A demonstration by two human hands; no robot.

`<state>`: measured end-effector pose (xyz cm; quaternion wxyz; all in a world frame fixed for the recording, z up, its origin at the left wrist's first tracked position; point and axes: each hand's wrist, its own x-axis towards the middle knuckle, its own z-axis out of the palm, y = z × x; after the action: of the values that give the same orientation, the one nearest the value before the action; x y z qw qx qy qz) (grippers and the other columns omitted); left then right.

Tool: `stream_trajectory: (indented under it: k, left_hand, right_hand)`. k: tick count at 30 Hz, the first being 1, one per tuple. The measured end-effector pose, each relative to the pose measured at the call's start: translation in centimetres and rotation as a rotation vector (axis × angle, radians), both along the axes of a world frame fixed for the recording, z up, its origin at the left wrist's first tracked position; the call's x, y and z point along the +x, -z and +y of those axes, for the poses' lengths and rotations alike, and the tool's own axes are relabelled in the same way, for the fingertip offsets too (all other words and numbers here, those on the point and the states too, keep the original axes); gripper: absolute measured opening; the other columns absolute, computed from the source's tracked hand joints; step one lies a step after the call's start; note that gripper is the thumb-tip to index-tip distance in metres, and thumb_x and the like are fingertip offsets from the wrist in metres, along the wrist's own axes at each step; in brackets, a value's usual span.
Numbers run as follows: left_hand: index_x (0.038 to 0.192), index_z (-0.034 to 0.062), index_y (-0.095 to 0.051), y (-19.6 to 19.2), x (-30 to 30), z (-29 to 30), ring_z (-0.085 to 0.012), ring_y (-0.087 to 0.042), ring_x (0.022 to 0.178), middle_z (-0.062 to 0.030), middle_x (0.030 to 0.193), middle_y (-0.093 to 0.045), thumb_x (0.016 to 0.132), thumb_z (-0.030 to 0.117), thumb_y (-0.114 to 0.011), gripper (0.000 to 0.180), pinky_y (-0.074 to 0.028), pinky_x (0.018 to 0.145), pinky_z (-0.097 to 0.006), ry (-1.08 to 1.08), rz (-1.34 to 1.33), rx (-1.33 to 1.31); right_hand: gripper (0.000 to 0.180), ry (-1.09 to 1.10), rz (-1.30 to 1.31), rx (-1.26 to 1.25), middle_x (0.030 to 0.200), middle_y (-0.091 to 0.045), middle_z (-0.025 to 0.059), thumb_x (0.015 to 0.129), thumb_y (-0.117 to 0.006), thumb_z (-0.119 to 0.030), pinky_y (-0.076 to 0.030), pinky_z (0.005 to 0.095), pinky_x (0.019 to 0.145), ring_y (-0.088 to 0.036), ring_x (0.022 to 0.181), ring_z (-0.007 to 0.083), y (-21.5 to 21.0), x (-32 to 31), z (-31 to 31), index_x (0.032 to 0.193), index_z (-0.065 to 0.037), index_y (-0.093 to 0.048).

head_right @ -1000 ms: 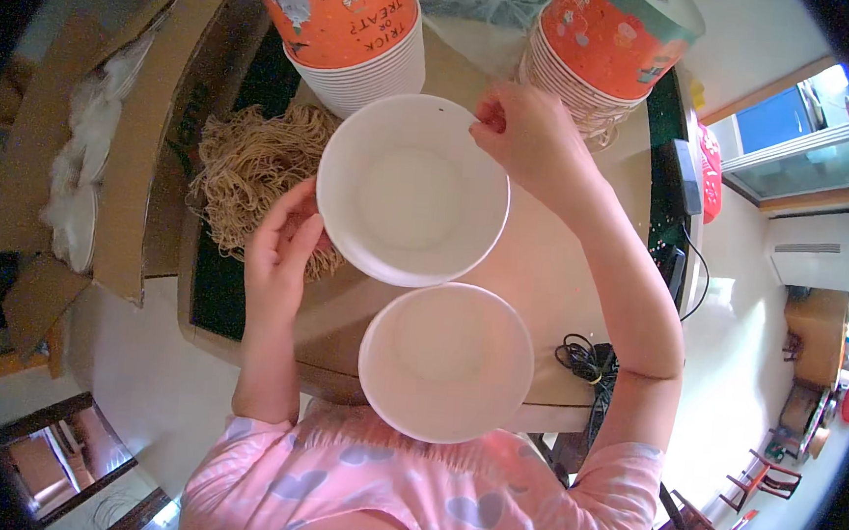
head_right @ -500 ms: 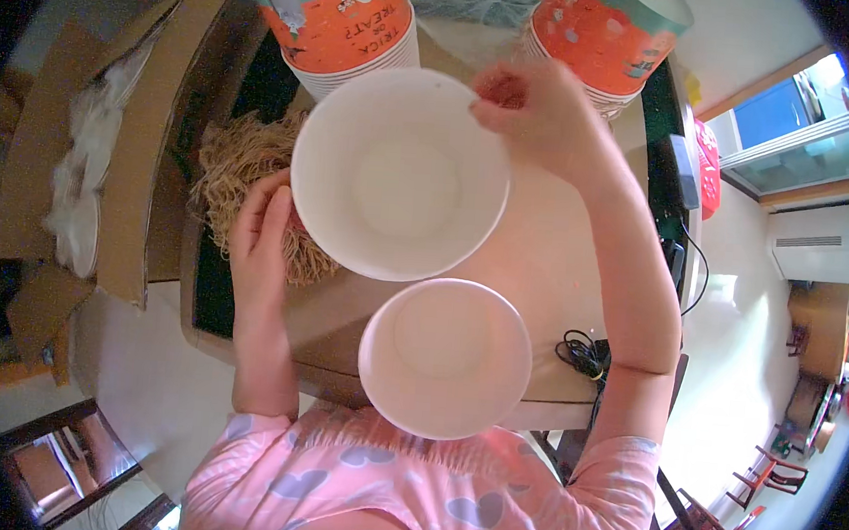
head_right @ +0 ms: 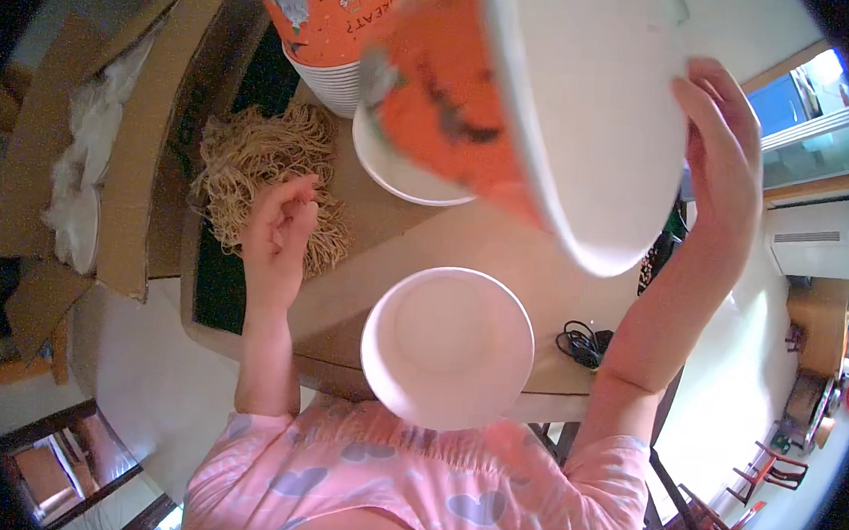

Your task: Untying rubber bands and arranging stacks of paper cups for packaging.

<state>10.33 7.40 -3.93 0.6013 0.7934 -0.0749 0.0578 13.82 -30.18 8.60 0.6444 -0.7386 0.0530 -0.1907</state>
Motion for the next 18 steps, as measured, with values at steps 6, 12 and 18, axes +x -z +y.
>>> stream_trajectory:
  k: [6,12,18]
  left_hand:
    - [0.106,0.0080,-0.061,-1.7,-4.0,-0.9,-0.0095,-0.052,0.054,0.0022,0.059,-0.054,0.082,0.014,-0.071,0.026,-0.042,0.052,-0.025,0.183,0.154,0.208]
    - [0.111,0.0073,-0.058,0.2,-7.3,-2.1,-0.0166,-0.052,0.053,-0.0064,0.060,-0.053,0.082,0.008,-0.066,0.031,-0.042,0.051,-0.030,0.249,0.185,0.180]
    - [0.111,0.0040,-0.058,1.3,-5.9,-2.2,-0.0095,-0.047,0.052,-0.0027,0.059,-0.050,0.086,0.010,-0.063,0.026,-0.040,0.050,-0.027,0.064,0.069,0.120]
  right_hand:
    - [0.013,0.423,-0.142,-0.167,0.079,-0.057,-0.0017,0.086,-0.064,-0.011,-0.037,0.0189,0.055,-0.048,0.063,0.0044,1.3,-7.2,-1.6,0.097,-0.003,-0.062]
    - [0.011,0.604,-0.077,-0.182,0.077,-0.056,0.0015,0.086,-0.064,-0.010,-0.040,0.0211,0.054,-0.048,0.059,0.0063,6.2,-14.2,0.1,0.091,-0.001,-0.059]
    - [0.009,0.453,0.069,0.008,0.073,-0.056,0.0014,0.086,-0.062,-0.009,-0.045,0.0214,0.051,-0.052,0.057,0.0067,13.6,-14.7,0.7,0.091,-0.003,-0.058]
